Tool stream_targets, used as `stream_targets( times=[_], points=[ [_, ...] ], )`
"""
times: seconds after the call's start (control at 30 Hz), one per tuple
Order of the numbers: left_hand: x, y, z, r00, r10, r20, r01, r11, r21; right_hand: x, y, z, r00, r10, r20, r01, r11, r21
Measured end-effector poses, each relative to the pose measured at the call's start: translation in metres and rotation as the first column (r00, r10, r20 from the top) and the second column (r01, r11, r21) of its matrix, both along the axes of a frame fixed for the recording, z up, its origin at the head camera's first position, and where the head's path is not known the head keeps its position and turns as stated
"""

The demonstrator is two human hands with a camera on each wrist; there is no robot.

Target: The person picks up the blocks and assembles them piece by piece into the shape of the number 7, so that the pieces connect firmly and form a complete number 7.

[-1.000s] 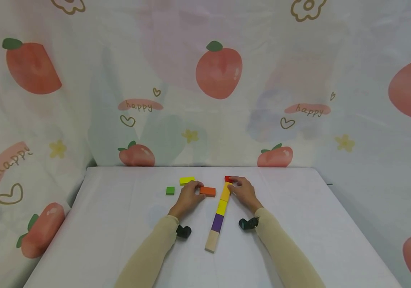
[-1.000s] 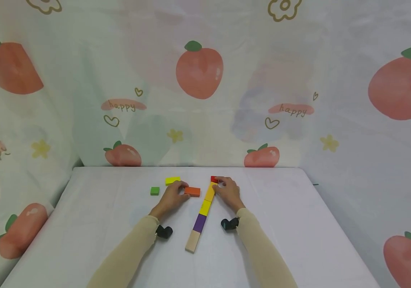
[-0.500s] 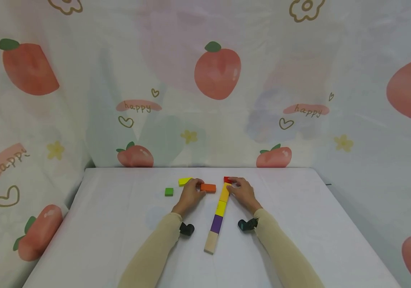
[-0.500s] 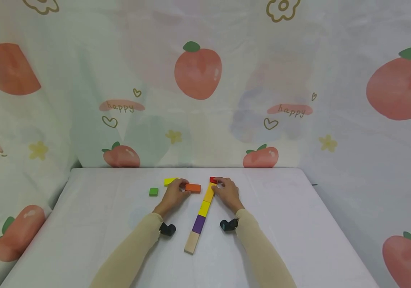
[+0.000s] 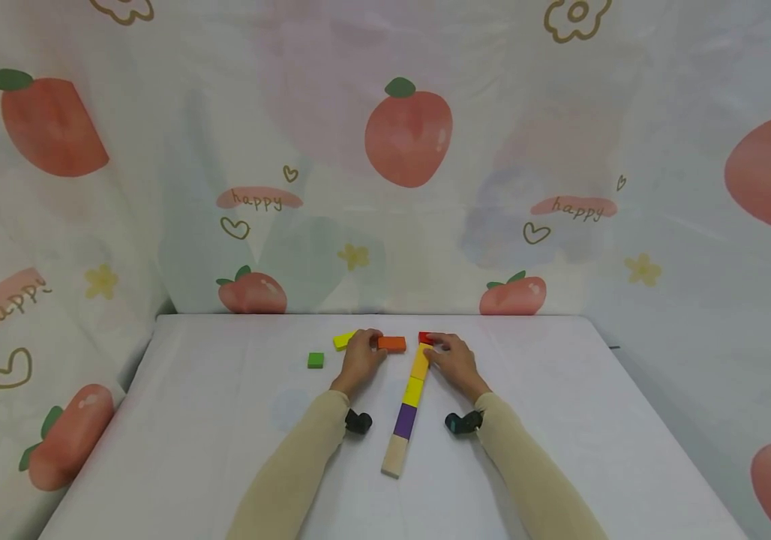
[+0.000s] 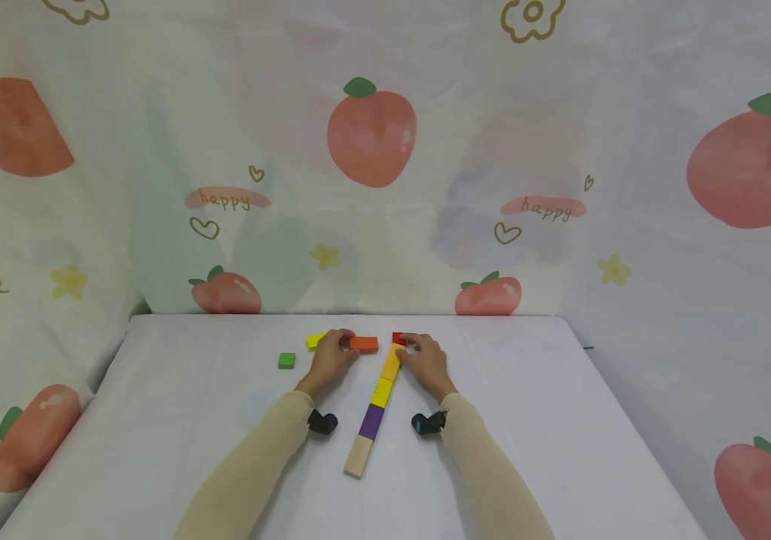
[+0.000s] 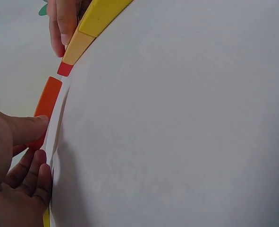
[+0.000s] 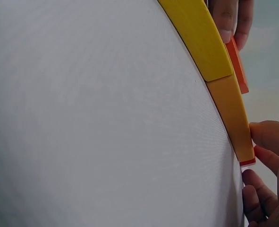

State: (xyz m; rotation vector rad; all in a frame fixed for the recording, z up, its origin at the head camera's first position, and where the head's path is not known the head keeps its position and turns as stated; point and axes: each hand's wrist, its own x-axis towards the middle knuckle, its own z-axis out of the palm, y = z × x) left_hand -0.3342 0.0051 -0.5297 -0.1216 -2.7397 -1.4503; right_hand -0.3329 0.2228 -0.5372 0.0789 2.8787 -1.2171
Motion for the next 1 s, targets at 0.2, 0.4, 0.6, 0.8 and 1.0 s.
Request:
stream_targets(
  times=[0.2,0.4,0.6,0.8,1.0],
  points=[
    [-0.003,0.009,0.003,1.000,0.009,0.013,-0.009,1.000,0.003,-0.002,0.000,-0.002,1.000,-0.005,0.011,0.005,1.000,-0.009],
    [-0.004,0.014,0.002,0.999,0.043,0.017,-0.043,0.999,-0.008,0.000,-0.001,0.000,1.000,-0.007,0.000,0.007,1.000,-0.002],
    [-0.005,0.019,0.001,0.999,0.043,-0.015,-0.044,0.996,-0.078,0.002,-0.001,0.001,1.000,-0.012,0.001,0.012,1.000,0.014],
    [-0.007,0.022,0.002,0.999,0.030,-0.028,-0.034,0.985,-0.167,0.001,-0.001,0.002,1.000,-0.003,-0.007,0.003,1.000,0.018],
    [-0.012,0.024,-0.003,0.996,0.022,-0.089,-0.041,0.975,-0.220,0.002,-0.002,0.001,1.000,-0.013,0.000,0.013,1.000,0.008]
  ],
)
